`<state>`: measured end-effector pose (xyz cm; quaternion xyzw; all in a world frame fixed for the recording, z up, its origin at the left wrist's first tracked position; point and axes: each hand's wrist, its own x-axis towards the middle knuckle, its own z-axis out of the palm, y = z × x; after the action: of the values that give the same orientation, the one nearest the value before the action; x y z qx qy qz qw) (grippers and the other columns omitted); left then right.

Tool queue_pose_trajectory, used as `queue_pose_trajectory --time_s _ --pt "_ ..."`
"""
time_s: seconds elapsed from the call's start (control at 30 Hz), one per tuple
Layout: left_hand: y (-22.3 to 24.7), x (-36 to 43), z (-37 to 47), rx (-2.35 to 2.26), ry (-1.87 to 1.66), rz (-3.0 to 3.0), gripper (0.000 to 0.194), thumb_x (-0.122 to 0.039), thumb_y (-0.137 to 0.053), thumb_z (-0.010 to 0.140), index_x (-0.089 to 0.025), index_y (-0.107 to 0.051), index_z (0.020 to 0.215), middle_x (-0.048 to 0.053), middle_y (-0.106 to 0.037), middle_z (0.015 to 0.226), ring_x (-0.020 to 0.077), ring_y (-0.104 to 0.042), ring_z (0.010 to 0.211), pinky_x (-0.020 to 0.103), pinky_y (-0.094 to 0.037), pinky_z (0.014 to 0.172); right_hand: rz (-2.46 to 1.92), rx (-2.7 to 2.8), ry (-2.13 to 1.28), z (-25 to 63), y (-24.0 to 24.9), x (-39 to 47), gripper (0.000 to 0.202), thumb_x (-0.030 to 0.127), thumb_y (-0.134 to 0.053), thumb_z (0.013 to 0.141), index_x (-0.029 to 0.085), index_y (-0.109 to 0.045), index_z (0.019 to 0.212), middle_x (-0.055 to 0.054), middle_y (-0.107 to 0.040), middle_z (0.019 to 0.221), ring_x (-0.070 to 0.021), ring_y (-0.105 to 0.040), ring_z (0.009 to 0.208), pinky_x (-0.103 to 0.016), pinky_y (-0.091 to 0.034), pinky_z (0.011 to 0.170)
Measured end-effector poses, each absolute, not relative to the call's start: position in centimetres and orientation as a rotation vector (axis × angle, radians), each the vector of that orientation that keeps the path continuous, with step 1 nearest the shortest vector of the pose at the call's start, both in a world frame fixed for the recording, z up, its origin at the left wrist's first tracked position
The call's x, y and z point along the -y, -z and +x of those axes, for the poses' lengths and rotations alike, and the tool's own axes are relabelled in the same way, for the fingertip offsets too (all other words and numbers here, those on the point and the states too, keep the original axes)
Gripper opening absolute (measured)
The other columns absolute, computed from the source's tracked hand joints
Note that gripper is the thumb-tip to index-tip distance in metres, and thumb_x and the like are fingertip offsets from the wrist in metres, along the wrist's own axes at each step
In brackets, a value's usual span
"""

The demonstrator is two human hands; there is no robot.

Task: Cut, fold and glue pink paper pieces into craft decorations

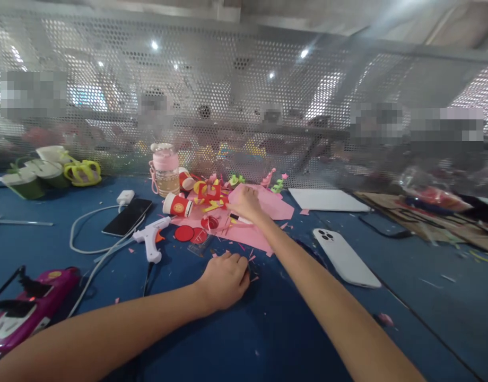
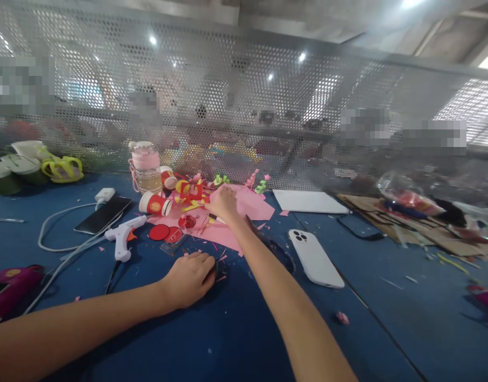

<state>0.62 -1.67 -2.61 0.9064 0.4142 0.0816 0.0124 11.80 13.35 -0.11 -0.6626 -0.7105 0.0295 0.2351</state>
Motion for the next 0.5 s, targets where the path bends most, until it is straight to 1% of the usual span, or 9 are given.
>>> queue_pose_trajectory --time_s 0.07,0.13,0.23,0.3,0.4,0.43,0.5 --pt "2.7 1.6 0.6 -1.288 -0.253 2.826 0.021 -0.019 -0.035 0.084 -0.013 -0.054 0.085 0.009 -0.061 0.083 0.0249 -0.059 0.082 0.041 -0.050 0.069 -1.875 1.882 -0.064 10.5 0.7 -14.7 0.064 0.025 -0.065 0.066 -0.003 -0.037 0.117 -0.030 -0.043 0.118 -0.0380 -0.039 0.114 -0.045 -0.034 0.090" --pt "2.8 1.6 0.5 -1.276 -0.258 2.825 0.020 -0.018 -0.035 0.084 -0.013 -0.054 0.084 0.009 -0.061 0.082 0.0241 -0.058 0.081 0.040 -0.049 0.069 -1.937 1.825 -0.074 10.0 1.0 -15.7 0.061 0.017 -0.060 0.069 -0.003 -0.034 0.120 -0.031 -0.044 0.118 -0.0373 -0.043 0.110 -0.044 -0.038 0.084" --pt "2.9 1.5 0.6 -1.269 -0.264 2.822 0.018 -0.018 -0.035 0.084 -0.014 -0.053 0.083 0.009 -0.061 0.081 0.0233 -0.058 0.080 0.040 -0.049 0.069 -1.968 1.820 -0.108 11.1 0.6 -16.6 0.056 0.011 -0.052 0.072 0.003 -0.033 0.124 -0.026 -0.050 0.114 -0.0320 -0.051 0.103 -0.039 -0.042 0.080" --pt "2.9 1.5 0.6 -1.280 -0.258 2.817 0.018 -0.018 -0.036 0.083 -0.014 -0.053 0.083 0.009 -0.061 0.080 0.0233 -0.058 0.080 0.040 -0.049 0.070 -1.957 1.861 -0.131 12.8 -0.2 -16.9 0.050 0.012 -0.050 0.074 0.006 -0.039 0.122 -0.021 -0.056 0.110 -0.0283 -0.054 0.101 -0.034 -0.042 0.080" --pt "2.7 1.5 0.7 -1.284 -0.248 2.795 0.017 -0.017 -0.037 0.082 -0.014 -0.053 0.083 0.008 -0.061 0.080 0.0218 -0.058 0.079 0.038 -0.049 0.071 -1.949 1.937 -0.199 15.6 -1.8 -17.0 0.034 0.013 -0.045 0.077 0.012 -0.055 0.110 -0.014 -0.061 0.108 -0.0229 -0.055 0.101 -0.026 -0.042 0.077" --pt "2.7 1.5 0.7 -1.284 -0.244 2.788 0.016 -0.017 -0.037 0.082 -0.014 -0.053 0.083 0.008 -0.061 0.080 0.0215 -0.058 0.079 0.037 -0.049 0.072 -1.949 1.967 -0.237 16.4 -2.3 -16.9 0.033 0.012 -0.045 0.076 0.014 -0.059 0.106 -0.012 -0.063 0.106 -0.0210 -0.056 0.098 -0.024 -0.042 0.075" --pt "2.6 1.4 0.7 -1.285 -0.233 2.780 0.017 -0.016 -0.037 0.082 -0.014 -0.053 0.083 0.008 -0.061 0.081 0.0222 -0.058 0.080 0.039 -0.049 0.071 -1.960 2.032 -0.344 17.5 -3.4 -16.7 0.037 0.008 -0.046 0.072 0.014 -0.062 0.104 -0.008 -0.067 0.095 -0.0179 -0.061 0.086 -0.021 -0.044 0.067"
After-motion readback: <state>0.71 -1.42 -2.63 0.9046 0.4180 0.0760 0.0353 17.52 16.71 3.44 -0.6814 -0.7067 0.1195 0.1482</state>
